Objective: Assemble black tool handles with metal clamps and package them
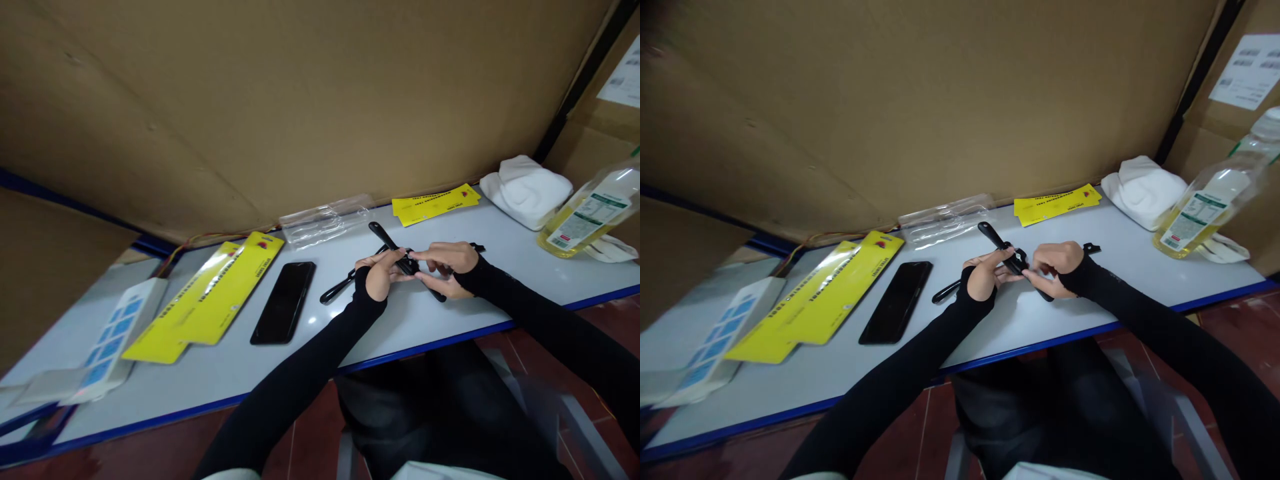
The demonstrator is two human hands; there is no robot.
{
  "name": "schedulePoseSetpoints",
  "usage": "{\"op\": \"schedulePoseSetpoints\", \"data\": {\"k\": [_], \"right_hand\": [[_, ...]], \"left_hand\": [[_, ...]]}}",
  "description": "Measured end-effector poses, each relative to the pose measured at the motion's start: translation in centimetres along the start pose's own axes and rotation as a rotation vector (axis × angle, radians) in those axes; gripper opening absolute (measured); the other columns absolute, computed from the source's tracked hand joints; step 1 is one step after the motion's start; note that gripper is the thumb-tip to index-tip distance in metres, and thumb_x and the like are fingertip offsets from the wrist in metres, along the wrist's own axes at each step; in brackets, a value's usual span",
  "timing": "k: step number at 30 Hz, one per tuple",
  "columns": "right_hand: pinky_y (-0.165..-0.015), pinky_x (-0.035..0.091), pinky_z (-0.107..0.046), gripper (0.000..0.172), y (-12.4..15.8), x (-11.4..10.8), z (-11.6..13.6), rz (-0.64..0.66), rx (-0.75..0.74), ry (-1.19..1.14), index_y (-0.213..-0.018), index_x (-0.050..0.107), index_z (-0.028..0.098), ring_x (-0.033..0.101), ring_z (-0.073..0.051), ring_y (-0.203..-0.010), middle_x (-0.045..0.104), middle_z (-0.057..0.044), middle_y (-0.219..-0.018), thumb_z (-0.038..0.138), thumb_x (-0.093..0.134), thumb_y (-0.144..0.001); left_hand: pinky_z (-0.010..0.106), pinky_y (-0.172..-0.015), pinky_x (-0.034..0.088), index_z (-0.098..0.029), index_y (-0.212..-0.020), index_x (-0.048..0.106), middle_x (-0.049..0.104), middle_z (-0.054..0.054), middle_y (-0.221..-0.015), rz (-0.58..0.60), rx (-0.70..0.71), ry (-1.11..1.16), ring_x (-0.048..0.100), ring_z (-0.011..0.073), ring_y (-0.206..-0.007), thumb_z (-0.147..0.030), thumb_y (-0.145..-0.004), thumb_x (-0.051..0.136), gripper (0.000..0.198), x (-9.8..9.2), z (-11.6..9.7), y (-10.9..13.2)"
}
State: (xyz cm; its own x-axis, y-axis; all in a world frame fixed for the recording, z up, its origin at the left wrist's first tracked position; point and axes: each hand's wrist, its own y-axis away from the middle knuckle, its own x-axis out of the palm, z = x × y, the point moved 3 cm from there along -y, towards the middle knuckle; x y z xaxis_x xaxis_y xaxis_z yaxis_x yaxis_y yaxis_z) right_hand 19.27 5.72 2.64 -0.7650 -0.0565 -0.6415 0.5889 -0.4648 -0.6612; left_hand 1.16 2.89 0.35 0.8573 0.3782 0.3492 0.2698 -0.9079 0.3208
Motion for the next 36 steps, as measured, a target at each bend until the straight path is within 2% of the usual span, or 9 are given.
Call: {"op": "schedulePoseSetpoints", "data": {"k": [3, 6, 9, 12, 14, 21, 25, 31, 36], "right_hand": [[-0.048, 0.033, -0.025, 0.040, -0.11, -0.13, 0.17, -0.035, -0.059, 0.009, -0.060, 0.051, 0.021, 0.034, -0.008, -0.046, 0.047, 0.006, -0.054, 0.029, 0.068, -0.095], [-0.049, 0.038, -0.023, 0.015, -0.19, -0.11, 0.23, 0.030, 0.014, -0.040, -0.107, 0.072, 0.021, 0.041, -0.007, -0.048, 0.060, 0.004, -0.072, 0.029, 0.067, -0.095], [-0.052, 0.042, -0.023, 0.047, -0.09, -0.02, 0.08, 0.098, 0.057, -0.036, -0.141, 0.061, 0.023, 0.045, -0.007, -0.051, 0.064, 0.003, -0.086, 0.029, 0.066, -0.095], [-0.053, 0.038, -0.023, 0.009, -0.10, -0.21, -0.22, 0.084, 0.007, 0.038, -0.095, 0.070, 0.019, 0.042, -0.008, -0.051, 0.058, 0.005, -0.071, 0.028, 0.067, -0.095], [-0.052, 0.033, -0.025, 0.029, -0.18, -0.45, -0.31, 0.059, -0.031, 0.080, -0.070, 0.055, 0.020, 0.038, -0.008, -0.051, 0.050, 0.006, -0.063, 0.029, 0.068, -0.094], [-0.053, 0.041, -0.023, 0.031, -0.03, -0.12, -0.19, 0.026, 0.041, 0.007, -0.119, 0.065, 0.020, 0.043, -0.007, -0.049, 0.064, 0.004, -0.080, 0.036, 0.071, -0.093], [-0.049, 0.033, -0.024, 0.032, 0.04, -0.06, -0.13, -0.009, -0.067, 0.040, -0.069, 0.056, 0.020, 0.037, -0.007, -0.048, 0.054, 0.005, -0.063, 0.033, 0.067, -0.096], [-0.052, 0.039, -0.023, 0.015, -0.13, -0.49, -0.21, -0.004, 0.019, -0.013, -0.104, 0.070, 0.020, 0.042, -0.007, -0.049, 0.062, 0.003, -0.076, 0.032, 0.069, -0.096], [-0.050, 0.036, -0.024, 0.032, -0.03, -0.41, 0.45, 0.071, -0.117, -0.098, -0.066, 0.058, 0.022, 0.038, -0.008, -0.048, 0.048, 0.005, -0.058, 0.027, 0.067, -0.096]], "left_hand": [[0.048, -0.068, 0.070, -0.005, -0.077, 0.077, 0.078, 0.017, -0.074, 0.001, -0.021, 0.012, 0.079, 0.0316, -0.069, -0.022, -0.064, 0.090, 0.025, -0.08, -0.19, 0.08], [0.049, -0.072, 0.071, -0.005, -0.079, 0.077, 0.078, 0.017, -0.075, 0.015, -0.024, 0.006, 0.080, 0.0317, -0.072, -0.022, -0.065, 0.089, 0.025, -0.10, -0.33, 0.11], [0.049, -0.071, 0.071, -0.005, -0.077, 0.077, 0.078, 0.017, -0.074, 0.008, -0.049, 0.009, 0.079, 0.0312, -0.070, -0.020, -0.064, 0.089, 0.024, -0.16, -0.10, -0.08], [0.049, -0.068, 0.071, -0.004, -0.076, 0.076, 0.079, 0.018, -0.077, 0.007, -0.065, 0.016, 0.078, 0.0289, -0.065, -0.019, -0.064, 0.089, 0.023, -0.13, 0.13, -0.22], [0.048, -0.065, 0.070, -0.004, -0.074, 0.076, 0.079, 0.018, -0.079, -0.006, -0.066, 0.017, 0.076, 0.0270, -0.062, -0.018, -0.065, 0.089, 0.022, -0.08, 0.10, -0.13], [0.042, -0.060, 0.069, -0.003, -0.077, 0.078, 0.078, 0.018, -0.075, 0.026, -0.011, 0.016, 0.076, 0.0274, -0.061, -0.024, -0.065, 0.091, 0.028, 0.05, -0.18, 0.34], [0.044, -0.063, 0.069, -0.004, -0.078, 0.078, 0.079, 0.018, -0.077, 0.020, 0.000, 0.013, 0.078, 0.0296, -0.066, -0.025, -0.063, 0.092, 0.029, 0.04, -0.05, 0.35], [0.047, -0.063, 0.069, -0.004, -0.076, 0.077, 0.078, 0.018, -0.077, 0.001, 0.005, 0.019, 0.078, 0.0323, -0.068, -0.026, -0.059, 0.094, 0.032, -0.01, 0.09, 0.21], [0.045, -0.062, 0.069, -0.006, -0.074, 0.077, 0.077, 0.016, -0.074, 0.010, 0.031, -0.005, 0.078, 0.0312, -0.066, -0.034, -0.061, 0.095, 0.035, -0.02, 0.28, 0.13]]}}
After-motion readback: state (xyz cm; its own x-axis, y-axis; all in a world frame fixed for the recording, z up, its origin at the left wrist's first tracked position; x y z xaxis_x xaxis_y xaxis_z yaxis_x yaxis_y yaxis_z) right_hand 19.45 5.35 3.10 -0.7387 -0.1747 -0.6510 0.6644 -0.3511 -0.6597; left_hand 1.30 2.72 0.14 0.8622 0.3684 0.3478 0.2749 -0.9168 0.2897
